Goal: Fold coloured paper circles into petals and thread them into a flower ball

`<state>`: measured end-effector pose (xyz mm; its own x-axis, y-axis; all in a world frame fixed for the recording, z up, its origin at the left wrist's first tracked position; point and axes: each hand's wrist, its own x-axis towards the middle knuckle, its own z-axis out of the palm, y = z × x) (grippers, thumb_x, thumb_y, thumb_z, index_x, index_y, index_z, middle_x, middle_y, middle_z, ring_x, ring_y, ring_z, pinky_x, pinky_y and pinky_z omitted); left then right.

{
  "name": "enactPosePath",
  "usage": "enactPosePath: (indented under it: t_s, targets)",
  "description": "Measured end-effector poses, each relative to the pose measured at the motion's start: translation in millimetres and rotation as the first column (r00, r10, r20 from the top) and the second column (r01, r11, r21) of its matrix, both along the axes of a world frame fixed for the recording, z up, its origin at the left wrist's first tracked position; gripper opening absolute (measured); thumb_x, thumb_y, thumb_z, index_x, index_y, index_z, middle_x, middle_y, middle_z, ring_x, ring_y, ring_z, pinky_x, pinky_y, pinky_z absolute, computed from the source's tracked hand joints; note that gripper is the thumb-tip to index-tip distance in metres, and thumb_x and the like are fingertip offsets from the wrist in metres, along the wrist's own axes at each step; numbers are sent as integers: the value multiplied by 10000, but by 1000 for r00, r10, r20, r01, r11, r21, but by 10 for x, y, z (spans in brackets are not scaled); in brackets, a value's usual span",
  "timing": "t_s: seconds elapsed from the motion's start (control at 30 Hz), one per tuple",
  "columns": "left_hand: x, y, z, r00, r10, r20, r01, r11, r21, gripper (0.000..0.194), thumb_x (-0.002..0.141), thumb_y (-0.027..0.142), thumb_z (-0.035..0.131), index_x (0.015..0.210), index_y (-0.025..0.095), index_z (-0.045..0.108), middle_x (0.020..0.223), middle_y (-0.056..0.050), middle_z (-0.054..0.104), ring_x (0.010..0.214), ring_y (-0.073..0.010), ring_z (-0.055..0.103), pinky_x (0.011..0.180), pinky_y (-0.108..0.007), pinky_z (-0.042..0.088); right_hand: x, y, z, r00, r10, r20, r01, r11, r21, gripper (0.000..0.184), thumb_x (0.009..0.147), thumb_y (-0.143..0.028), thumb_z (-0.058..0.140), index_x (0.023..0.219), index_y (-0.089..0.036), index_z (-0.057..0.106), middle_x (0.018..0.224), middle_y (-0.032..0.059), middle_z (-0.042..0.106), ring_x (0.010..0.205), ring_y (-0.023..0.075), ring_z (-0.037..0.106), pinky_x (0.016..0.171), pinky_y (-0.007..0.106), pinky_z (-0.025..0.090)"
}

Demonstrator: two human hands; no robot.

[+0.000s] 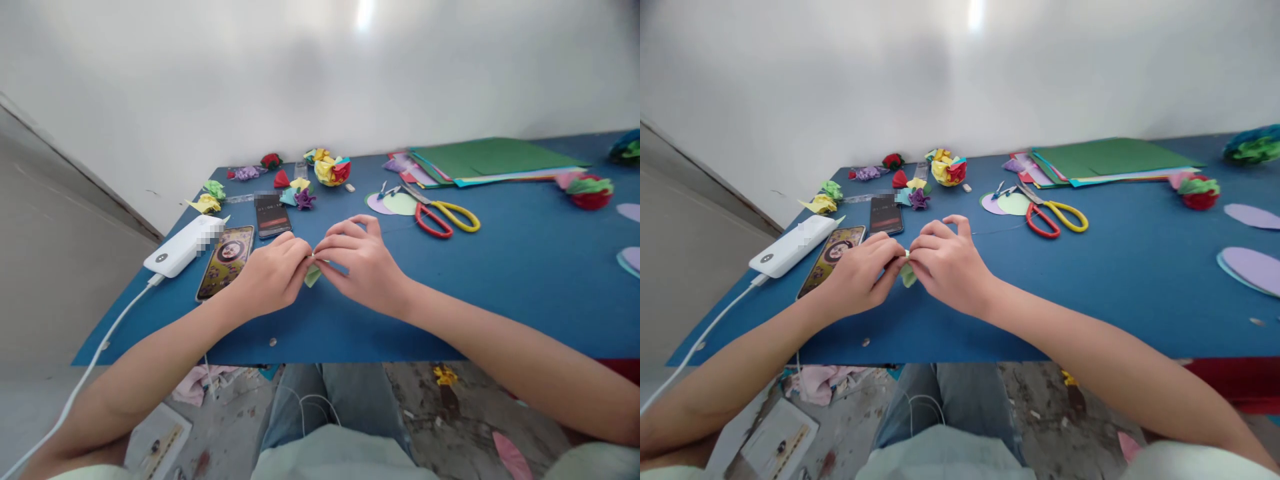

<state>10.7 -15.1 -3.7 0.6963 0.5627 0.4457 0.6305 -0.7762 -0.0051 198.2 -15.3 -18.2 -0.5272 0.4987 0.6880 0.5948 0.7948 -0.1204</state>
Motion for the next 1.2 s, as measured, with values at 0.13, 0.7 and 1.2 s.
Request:
enactPosePath:
  t_s: [0.13, 0.7, 1.2]
  targets:
    - [-35, 35, -20, 997, -51, -52, 57, 991, 121, 113, 870, 205, 412, 810, 150, 490, 735, -43, 547, 735, -164, 455, 611, -266, 393, 11, -12, 24, 999, 26, 19, -26, 1000, 13, 188, 869, -177, 459, 776, -194, 621, 875, -18, 671, 909, 140, 544, 966, 415, 228]
    - [56, 106, 25, 758, 271, 593, 532, 267, -803, 542, 891, 548, 129, 911, 149, 495, 844, -109, 587, 751, -176, 596, 514, -243, 458, 87, 71, -22, 985, 59, -159, -23, 976, 218, 137, 851, -238, 537, 969, -284, 589, 1040, -25, 659, 963, 163, 552, 925, 379, 315]
    - [-90, 127, 135, 882, 174, 437, 336, 419, -843, 252, 825, 401, 503, 827, 154, 555, 721, -9, 535, 585, -83, 483, 472, -180, 369, 38, 144, -20, 962, 163, -221, -171, 985, -18, 186, 831, -261, 552, 1002, -188, 547, 991, 64, 614, 925, 169, 549, 796, 322, 391]
